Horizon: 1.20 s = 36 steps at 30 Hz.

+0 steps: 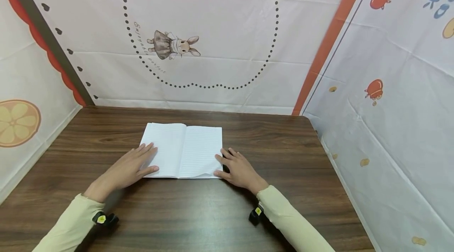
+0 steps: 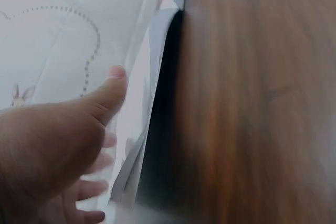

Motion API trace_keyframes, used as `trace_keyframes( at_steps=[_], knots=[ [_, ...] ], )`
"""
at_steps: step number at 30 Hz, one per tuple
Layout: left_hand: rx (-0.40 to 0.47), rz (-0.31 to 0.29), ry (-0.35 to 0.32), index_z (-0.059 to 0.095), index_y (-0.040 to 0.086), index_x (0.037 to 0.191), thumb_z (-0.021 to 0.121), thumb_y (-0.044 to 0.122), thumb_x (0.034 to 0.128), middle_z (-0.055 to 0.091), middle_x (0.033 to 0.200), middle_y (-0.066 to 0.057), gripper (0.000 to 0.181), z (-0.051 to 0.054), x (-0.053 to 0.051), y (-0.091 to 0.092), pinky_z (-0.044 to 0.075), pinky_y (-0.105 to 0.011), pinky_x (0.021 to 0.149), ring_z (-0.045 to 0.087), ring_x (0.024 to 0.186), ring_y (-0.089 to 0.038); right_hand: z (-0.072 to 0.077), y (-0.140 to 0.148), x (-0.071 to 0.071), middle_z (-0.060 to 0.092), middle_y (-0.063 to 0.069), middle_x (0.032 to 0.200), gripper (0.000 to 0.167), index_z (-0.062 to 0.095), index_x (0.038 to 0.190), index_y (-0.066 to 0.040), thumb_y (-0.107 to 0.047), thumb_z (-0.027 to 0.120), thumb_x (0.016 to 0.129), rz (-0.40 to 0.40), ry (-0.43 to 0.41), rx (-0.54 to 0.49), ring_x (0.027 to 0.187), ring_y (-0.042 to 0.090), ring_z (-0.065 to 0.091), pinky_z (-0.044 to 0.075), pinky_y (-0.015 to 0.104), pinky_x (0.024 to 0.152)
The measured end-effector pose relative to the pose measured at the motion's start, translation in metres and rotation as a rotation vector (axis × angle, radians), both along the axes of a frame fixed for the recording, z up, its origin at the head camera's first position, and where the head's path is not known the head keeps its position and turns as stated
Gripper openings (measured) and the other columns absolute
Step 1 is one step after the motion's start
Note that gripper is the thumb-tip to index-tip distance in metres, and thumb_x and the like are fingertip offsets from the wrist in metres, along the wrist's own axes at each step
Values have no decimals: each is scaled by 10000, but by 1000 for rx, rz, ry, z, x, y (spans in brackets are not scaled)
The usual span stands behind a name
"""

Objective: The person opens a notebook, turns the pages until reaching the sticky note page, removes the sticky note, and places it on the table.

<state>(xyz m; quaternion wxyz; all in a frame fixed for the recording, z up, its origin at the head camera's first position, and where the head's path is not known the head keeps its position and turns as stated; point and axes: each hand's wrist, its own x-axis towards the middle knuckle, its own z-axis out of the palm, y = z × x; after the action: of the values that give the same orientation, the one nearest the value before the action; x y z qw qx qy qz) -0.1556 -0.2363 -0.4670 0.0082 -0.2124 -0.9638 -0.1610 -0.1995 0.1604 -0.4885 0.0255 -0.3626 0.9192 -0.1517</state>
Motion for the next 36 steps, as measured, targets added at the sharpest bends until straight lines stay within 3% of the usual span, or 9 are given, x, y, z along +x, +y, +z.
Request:
trace_keyframes(
  at_steps=[5, 10, 13, 18, 24, 30, 36],
  knots=[
    [39, -110, 105, 464, 17, 1522, 583, 507, 1013, 375, 1616, -174, 716, 5, -16, 35, 320, -580, 1180, 346, 1489, -407, 1, 0, 0, 349, 170, 1630, 655, 442, 1561, -139, -497, 562, 1027, 0, -2, -6, 1500, 440, 303, 277, 619, 1193],
    [62, -227, 154, 504, 59, 1505, 601, 493, 1008, 410, 1603, -151, 667, 11, -25, 74, 373, -545, 1159, 408, 1464, -360, 1, 0, -1, 355, 182, 1625, 645, 455, 1554, -134, -491, 564, 1027, 2, 0, -16, 1493, 449, 312, 283, 619, 1190],
    [36, -284, 149, 501, 66, 1509, 587, 509, 1011, 408, 1603, -156, 672, 11, -27, 96, 377, -537, 1160, 414, 1460, -352, 2, -1, -2, 363, 186, 1620, 640, 468, 1546, -131, -488, 568, 1026, 2, 9, -19, 1486, 455, 323, 294, 626, 1181],
    [-24, -335, 77, 458, 59, 1537, 553, 545, 1015, 369, 1623, -163, 720, 4, -29, 123, 312, -533, 1203, 347, 1497, -364, 0, -1, -2, 357, 173, 1626, 651, 458, 1553, -141, -508, 559, 1025, -6, 13, -3, 1492, 444, 317, 295, 624, 1182],
    [-100, -366, 85, 495, 43, 1506, 575, 540, 1003, 414, 1593, -180, 712, -6, -26, 141, 335, -542, 1187, 371, 1483, -376, 1, -2, -1, 353, 163, 1630, 660, 451, 1557, -149, -530, 541, 1026, -12, 8, 21, 1493, 441, 316, 292, 613, 1188],
    [-129, -362, 107, 552, 48, 1460, 603, 528, 990, 462, 1558, -187, 675, -12, -25, 148, 374, -545, 1161, 408, 1461, -371, 2, -3, -1, 352, 178, 1628, 650, 458, 1553, -137, -518, 538, 1032, -4, -5, 2, 1492, 456, 308, 285, 617, 1190],
    [-95, -391, 175, 614, 49, 1385, 639, 479, 975, 525, 1499, -204, 595, -14, -31, 151, 412, -541, 1131, 463, 1417, -393, 3, -2, -1, 360, 183, 1621, 644, 469, 1545, -129, -505, 553, 1029, -8, 7, -4, 1487, 461, 315, 288, 615, 1189]
  ],
)
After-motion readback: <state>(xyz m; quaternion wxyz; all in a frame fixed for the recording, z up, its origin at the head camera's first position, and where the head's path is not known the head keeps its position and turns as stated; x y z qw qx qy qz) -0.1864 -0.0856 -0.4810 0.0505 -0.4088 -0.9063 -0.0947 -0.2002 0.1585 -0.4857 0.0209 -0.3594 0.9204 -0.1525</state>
